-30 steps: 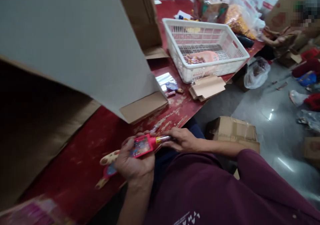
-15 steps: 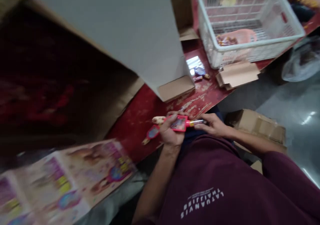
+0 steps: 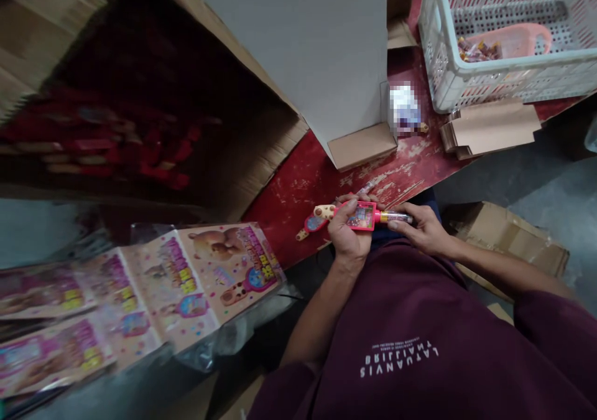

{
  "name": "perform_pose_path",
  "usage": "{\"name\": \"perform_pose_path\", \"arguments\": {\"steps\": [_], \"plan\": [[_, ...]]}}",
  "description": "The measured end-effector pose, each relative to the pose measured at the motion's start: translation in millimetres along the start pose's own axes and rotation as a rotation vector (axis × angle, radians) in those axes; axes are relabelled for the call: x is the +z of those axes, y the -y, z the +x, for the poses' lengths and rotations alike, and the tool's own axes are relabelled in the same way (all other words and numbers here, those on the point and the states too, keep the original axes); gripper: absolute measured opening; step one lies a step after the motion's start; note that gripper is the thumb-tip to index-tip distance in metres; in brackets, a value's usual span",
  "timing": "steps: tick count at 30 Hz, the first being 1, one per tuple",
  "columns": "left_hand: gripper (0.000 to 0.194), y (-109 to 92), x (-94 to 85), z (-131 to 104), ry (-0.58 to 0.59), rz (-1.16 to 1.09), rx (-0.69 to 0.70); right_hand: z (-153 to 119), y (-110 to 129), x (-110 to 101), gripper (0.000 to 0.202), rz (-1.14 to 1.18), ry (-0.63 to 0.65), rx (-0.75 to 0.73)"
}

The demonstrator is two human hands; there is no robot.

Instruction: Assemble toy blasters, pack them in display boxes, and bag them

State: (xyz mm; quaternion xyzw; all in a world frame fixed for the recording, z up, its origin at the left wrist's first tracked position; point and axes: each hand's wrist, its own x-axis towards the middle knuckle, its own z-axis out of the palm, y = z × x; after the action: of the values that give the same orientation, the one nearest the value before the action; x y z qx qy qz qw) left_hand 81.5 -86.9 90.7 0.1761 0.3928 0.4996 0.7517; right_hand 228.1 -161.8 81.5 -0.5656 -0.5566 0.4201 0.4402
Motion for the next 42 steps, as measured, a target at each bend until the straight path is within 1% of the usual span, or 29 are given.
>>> {"name": "perform_pose_path", "arguments": {"steps": [3,5,7,9,11,12,13,14,17,18,19,21,22,23,24,26,27,28,29,30,31,32,35,36,37,38,39,40,42], "plan": [[0.016,-0.5,-0.1,-1.1,0.014,-0.013,0.01,-1.0,1.9,-0.2,0.032,0.057,-0.009,0.034],[0.016,0.5,0.4,-2.2,0.016,-0.009,0.025,-2.1,4.9,0.1,0.034,0.132,-0.013,0.139],[0.017,1.6,0.8,-2.8,0.029,0.005,0.044,-2.0,8.5,-0.9,0.038,0.285,0.043,0.35],[0.017,1.6,0.7,-2.2,0.051,0.03,0.058,-0.2,11.4,-3.4,0.045,0.481,0.171,0.596],[0.018,0.1,0.1,0.4,0.058,0.058,0.042,2.6,11.9,-5.8,0.051,0.611,0.322,0.759],[0.018,-1.2,-0.3,2.5,0.052,0.07,0.022,4.0,10.8,-6.2,0.054,0.612,0.367,0.771],[0.019,-2.7,-0.6,5.0,0.04,0.077,0.001,5.1,8.8,-6.1,0.056,0.554,0.367,0.723],[0.02,-4.3,-0.7,7.5,0.023,0.077,-0.014,5.8,5.8,-5.2,0.055,0.441,0.322,0.617],[0.02,-9.0,0.7,12.8,-0.022,0.061,-0.027,5.6,-7.1,-0.8,0.044,-0.028,0.076,0.122],[0.02,-9.9,1.7,12.9,-0.028,0.06,-0.02,4.8,-11.5,0.4,0.041,-0.151,0.017,-0.019],[0.019,-10.4,2.8,12.3,-0.026,0.064,-0.013,3.7,-15.2,1.2,0.039,-0.231,-0.009,-0.12],[0.018,-9.8,4.7,9.0,-0.006,0.073,-0.01,1.0,-18.9,1.2,0.036,-0.259,-0.001,-0.196],[0.017,-9.0,5.2,6.9,0.006,0.077,-0.011,-0.5,-18.6,0.5,0.036,-0.22,0.013,-0.175],[0.016,-8.0,5.3,4.8,0.019,0.082,-0.015,-1.8,-17.0,-0.4,0.036,-0.148,0.029,-0.113],[0.015,-7.2,4.9,3.0,0.033,0.09,-0.02,-2.9,-14.4,-1.6,0.037,-0.047,0.057,-0.009],[0.014,-6.9,3.3,0.6,0.072,0.113,-0.024,-3.9,-8.2,-4.1,0.043,0.22,0.155,0.286],[0.014,-7.8,2.1,0.2,0.095,0.125,-0.026,-3.7,-5.3,-5.0,0.047,0.361,0.238,0.442],[0.014,-9.2,0.9,0.5,0.116,0.137,-0.032,-3.0,-3.0,-5.4,0.051,0.484,0.329,0.571],[0.015,-11.2,-0.4,1.5,0.127,0.146,-0.044,-2.2,-1.6,-5.1,0.055,0.564,0.402,0.651],[0.015,-13.3,-1.6,3.0,0.127,0.149,-0.058,-1.2,-1.0,-3.7,0.058,0.58,0.428,0.666],[0.015,-15.4,-2.7,4.9,0.111,0.145,-0.067,-0.5,-1.2,-1.4,0.058,0.528,0.393,0.615],[0.016,-17.2,-3.8,7.1,0.085,0.135,-0.072,0.0,-2.1,1.7,0.057,0.416,0.31,0.507],[0.016,-19.7,-6.2,12.3,0.017,0.085,-0.059,-0.6,-5.5,13.0,0.049,0.007,-0.007,0.09],[0.016,-19.7,-6.8,13.0,0.015,0.074,-0.051,-1.0,-5.8,15.9,0.048,-0.055,-0.061,0.015],[0.015,-19.5,-7.3,12.9,0.026,0.07,-0.046,-1.3,-5.1,17.7,0.047,-0.05,-0.084,0.008],[0.015,-19.2,-8.0,12.4,0.046,0.071,-0.043,-1.2,-3.7,18.4,0.045,0.017,-0.077,0.069],[0.015,-19.1,-8.7,11.6,0.07,0.076,-0.04,-0.5,-1.6,17.9,0.044,0.131,-0.034,0.187],[0.015,-19.1,-9.6,10.8,0.092,0.084,-0.039,0.6,0.6,16.5,0.045,0.27,0.044,0.335],[0.015,-19.4,-11.7,10.5,0.117,0.103,-0.045,4.1,3.6,12.9,0.051,0.509,0.256,0.605]]}}
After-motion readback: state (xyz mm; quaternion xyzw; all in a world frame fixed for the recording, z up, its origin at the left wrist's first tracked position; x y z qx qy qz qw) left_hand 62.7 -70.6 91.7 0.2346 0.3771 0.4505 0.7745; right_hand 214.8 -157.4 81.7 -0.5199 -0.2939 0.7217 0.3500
